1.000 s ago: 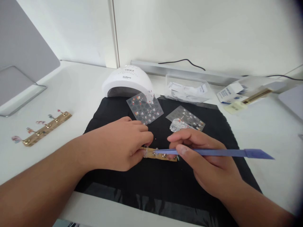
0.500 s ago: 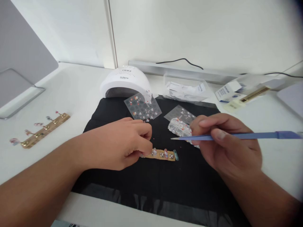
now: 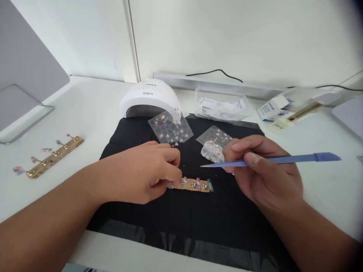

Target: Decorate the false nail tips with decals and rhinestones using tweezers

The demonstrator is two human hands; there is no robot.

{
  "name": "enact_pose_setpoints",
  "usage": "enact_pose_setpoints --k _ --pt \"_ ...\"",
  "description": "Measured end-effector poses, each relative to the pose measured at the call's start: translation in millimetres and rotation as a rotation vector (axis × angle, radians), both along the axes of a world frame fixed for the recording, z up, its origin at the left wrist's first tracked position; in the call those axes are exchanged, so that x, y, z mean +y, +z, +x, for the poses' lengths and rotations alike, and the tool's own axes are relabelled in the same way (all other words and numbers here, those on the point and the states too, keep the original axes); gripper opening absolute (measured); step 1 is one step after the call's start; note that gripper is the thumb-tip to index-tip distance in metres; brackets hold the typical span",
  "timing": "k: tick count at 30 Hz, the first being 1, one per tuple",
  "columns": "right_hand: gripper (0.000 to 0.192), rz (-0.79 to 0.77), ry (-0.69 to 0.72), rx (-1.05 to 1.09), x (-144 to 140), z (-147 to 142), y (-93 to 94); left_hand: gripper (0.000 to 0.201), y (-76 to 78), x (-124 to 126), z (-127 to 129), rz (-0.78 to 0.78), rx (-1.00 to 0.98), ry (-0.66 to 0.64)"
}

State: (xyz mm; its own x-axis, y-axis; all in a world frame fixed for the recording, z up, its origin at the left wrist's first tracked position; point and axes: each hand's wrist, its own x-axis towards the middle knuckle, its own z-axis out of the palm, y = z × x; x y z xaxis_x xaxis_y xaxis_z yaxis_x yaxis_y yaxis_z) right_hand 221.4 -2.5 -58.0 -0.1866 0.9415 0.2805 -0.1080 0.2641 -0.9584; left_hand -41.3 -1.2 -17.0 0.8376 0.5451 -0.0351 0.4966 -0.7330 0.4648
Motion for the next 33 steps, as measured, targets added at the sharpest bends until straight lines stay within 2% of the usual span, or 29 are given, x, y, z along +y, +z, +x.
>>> enact_pose_setpoints --k 10,18,27,33 --pt "0.007 -0.052 0.004 0.075 0.9 -2.6 -0.1 0.021 0.1 -0.2 0.6 0.012 -0.011 0.002" --pt "0.008 0.019 0.032 0.118 3.2 -1.5 -3.3 0.021 -1.3 0.0 0.7 0.007 -0.009 0.013" --pt "0.008 -0.005 0.021 0.12 2.7 -4.9 -1.1 0.02 4.6 1.4 -1.0 -0.014 -0.143 -0.006" --pt "0.008 0.003 0.022 0.117 3.7 -4.0 -2.0 0.018 2.4 2.9 -1.3 -0.002 -0.11 0.003"
